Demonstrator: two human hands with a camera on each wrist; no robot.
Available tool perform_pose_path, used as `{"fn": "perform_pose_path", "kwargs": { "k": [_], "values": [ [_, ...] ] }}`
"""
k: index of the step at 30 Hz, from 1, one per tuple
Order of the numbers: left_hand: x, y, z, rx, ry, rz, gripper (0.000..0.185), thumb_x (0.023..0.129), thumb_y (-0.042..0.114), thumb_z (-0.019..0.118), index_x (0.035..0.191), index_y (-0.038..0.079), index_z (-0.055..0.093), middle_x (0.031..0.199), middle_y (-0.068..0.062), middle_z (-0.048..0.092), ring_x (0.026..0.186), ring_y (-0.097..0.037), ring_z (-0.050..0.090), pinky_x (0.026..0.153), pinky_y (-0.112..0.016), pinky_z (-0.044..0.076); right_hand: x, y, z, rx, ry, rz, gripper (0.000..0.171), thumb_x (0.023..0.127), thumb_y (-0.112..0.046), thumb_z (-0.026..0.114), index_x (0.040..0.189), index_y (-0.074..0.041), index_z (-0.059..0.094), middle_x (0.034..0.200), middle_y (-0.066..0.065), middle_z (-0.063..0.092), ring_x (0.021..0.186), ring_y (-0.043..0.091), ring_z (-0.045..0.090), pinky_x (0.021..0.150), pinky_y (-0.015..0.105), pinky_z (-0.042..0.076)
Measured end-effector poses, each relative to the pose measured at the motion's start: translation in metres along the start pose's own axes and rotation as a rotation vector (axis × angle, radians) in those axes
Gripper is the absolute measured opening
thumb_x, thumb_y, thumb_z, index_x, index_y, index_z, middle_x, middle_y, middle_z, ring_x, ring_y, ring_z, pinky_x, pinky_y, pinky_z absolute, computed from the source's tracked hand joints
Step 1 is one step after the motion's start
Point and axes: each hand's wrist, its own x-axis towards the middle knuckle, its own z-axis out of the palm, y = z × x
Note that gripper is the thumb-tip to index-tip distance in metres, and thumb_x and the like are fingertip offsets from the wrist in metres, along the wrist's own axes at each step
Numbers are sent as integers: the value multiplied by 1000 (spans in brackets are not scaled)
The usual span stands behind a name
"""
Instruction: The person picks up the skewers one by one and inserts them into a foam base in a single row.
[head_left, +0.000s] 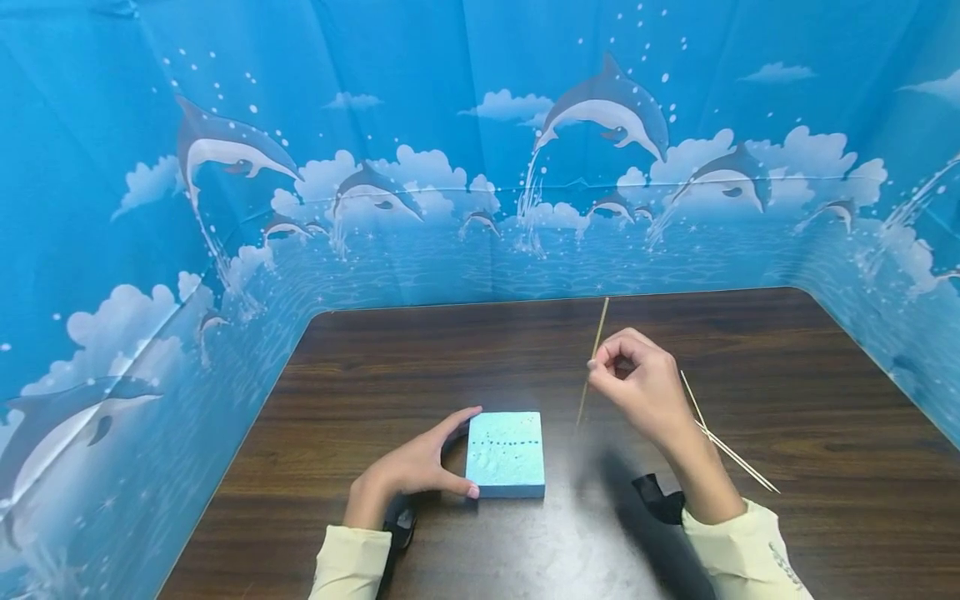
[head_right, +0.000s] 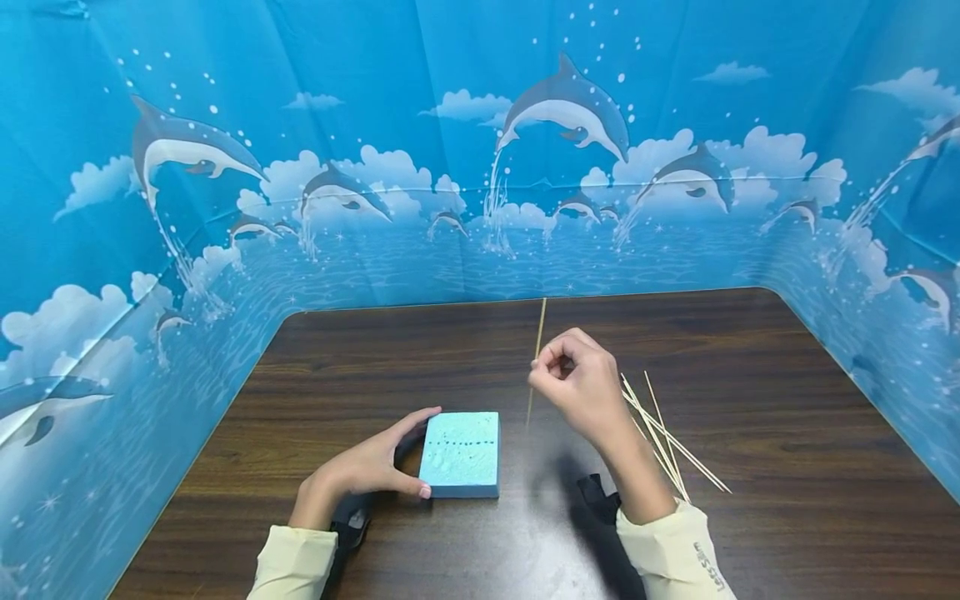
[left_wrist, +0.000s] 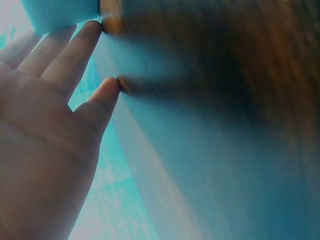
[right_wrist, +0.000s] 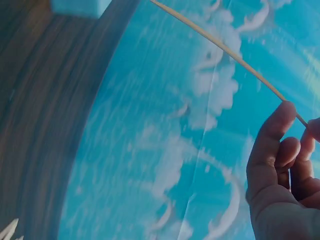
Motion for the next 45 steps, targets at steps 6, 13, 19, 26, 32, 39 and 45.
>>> {"fn": "perform_pose_path", "kwargs": {
  "k": [6, 13, 19, 26, 32, 39, 45],
  "values": [
    [2, -1, 0, -15, -7, 6, 107, 71, 42, 88, 156, 32, 25, 162, -2, 29, 148, -26, 28, 117, -56, 23, 3, -16, 37, 111, -68, -73, 20, 75, 11, 66, 72, -9, 61, 76, -1, 59, 66, 6, 53, 60, 15, 49],
    [6, 0, 2, -13, -6, 0, 107, 71, 43, 88, 157, 30, 25, 161, -3, 31, 148, -26, 28, 117, -55, 24, 2, -25, 71, 168, -160, -127, 16, 77, 7, 66, 75, -9, 62, 78, -2, 61, 66, 8, 54, 60, 21, 51],
    [6, 1, 3, -4, 1, -1, 107, 71, 43, 88, 156, 30, 25, 160, -4, 32, 147, -25, 29, 117, -54, 25, -1, -27, 92, 210, -219, -155, 13, 80, 6, 65, 79, -7, 62, 82, 1, 61, 69, 9, 55, 62, 22, 53],
    [4, 0, 2, 18, 12, -15, 109, 71, 45, 87, 157, 24, 24, 161, -6, 29, 148, -27, 28, 117, -55, 26, -4, -27, 108, 209, -235, -167, 11, 81, 4, 63, 80, -6, 62, 85, 3, 61, 71, 8, 56, 63, 22, 54],
    [3, -1, 1, 10, 15, 14, 109, 71, 43, 88, 157, 24, 25, 161, -6, 30, 147, -25, 28, 117, -53, 25, -5, -24, 113, 189, -233, -175, 11, 80, 4, 64, 80, -6, 62, 85, 3, 60, 71, 8, 55, 64, 23, 55],
    [2, -2, 0, 0, 10, 15, 108, 72, 43, 88, 157, 24, 24, 162, -5, 29, 148, -25, 27, 118, -53, 25, -8, -21, 117, 164, -233, -154, 11, 80, 4, 65, 79, -7, 62, 83, 0, 58, 70, 8, 55, 63, 21, 53],
    [0, -2, 1, -9, 8, 1, 110, 72, 43, 87, 158, 24, 22, 162, -6, 26, 149, -27, 24, 117, -55, 24, -13, -18, 121, 163, -255, -165, 11, 80, 4, 64, 79, -7, 61, 83, 1, 59, 71, 9, 56, 63, 21, 53]
  ]
}}
